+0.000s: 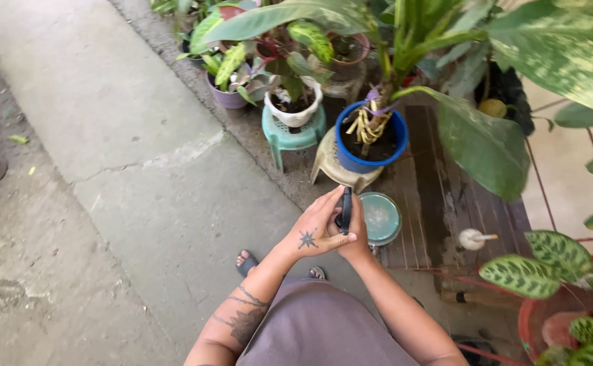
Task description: The person is using a small spray bottle to mist water onto various potted plants in an outdoor garden area.
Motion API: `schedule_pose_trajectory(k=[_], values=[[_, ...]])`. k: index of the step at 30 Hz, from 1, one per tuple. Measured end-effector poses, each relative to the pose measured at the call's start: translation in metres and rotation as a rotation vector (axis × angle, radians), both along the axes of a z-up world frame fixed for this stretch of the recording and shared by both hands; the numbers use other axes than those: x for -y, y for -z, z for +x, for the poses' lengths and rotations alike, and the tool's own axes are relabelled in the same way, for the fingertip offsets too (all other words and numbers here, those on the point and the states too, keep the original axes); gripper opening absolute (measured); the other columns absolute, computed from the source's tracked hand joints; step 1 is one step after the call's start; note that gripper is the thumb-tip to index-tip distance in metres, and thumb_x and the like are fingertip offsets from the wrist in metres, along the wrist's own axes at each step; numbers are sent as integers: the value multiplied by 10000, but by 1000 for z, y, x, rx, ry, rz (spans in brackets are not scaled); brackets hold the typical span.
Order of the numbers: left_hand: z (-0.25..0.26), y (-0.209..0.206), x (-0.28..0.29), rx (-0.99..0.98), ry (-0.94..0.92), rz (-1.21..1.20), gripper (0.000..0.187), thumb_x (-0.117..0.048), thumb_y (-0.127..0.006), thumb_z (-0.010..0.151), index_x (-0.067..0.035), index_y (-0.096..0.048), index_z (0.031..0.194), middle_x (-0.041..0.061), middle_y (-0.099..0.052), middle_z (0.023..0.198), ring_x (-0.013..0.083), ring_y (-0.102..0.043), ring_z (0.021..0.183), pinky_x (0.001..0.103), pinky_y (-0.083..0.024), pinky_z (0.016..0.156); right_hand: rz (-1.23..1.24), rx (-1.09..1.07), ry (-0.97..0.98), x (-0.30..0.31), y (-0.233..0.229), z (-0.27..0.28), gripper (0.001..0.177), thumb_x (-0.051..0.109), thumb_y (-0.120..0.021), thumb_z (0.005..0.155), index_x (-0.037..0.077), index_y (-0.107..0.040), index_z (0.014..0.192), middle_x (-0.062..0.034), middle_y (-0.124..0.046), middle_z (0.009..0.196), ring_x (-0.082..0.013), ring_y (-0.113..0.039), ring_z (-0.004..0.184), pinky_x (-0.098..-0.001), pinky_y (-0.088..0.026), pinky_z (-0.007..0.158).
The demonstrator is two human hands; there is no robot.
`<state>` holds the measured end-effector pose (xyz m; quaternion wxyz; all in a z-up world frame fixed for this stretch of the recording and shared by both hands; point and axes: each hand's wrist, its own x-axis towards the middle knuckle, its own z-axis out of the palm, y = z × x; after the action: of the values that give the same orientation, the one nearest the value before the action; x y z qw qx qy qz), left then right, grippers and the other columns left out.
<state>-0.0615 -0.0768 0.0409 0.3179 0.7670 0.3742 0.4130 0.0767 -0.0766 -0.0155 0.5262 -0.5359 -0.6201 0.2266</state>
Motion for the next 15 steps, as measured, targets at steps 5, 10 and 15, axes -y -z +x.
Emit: schedule_pose_trajectory(k=[5, 10, 15], values=[[-50, -8, -8, 11, -32, -18, 958, -471, -833, 776, -42, -421, 1526, 225, -485, 1499, 437, -484, 1361, 546, -399, 1119, -65, -48, -43, -12, -17, -38, 631, 86, -781, 819, 121, -547, 1404, -116, -639, 1180, -313, -745, 856, -371, -604, 733], [-116, -17, -15, 29, -115, -64, 825, -410, -797, 854, -41, -453, 1506, 233, -537, 1447, 424, -526, 1323, 542, -429, 1091, -150, -116, -27, -26, -35, -90, 562, 138, -783, 857, 161, -579, 1380, -102, -704, 1066, -286, -764, 833, -351, -610, 703], [-196, -23, -34, 86, -243, -142, 653, -228, -762, 887, -49, -508, 1461, 211, -570, 1424, 409, -578, 1268, 514, -499, 1042, -191, -108, -14, -50, -22, -148, 505, 191, -745, 897, 159, -579, 1373, -76, -712, 1249, -303, -750, 892, -388, -597, 783]])
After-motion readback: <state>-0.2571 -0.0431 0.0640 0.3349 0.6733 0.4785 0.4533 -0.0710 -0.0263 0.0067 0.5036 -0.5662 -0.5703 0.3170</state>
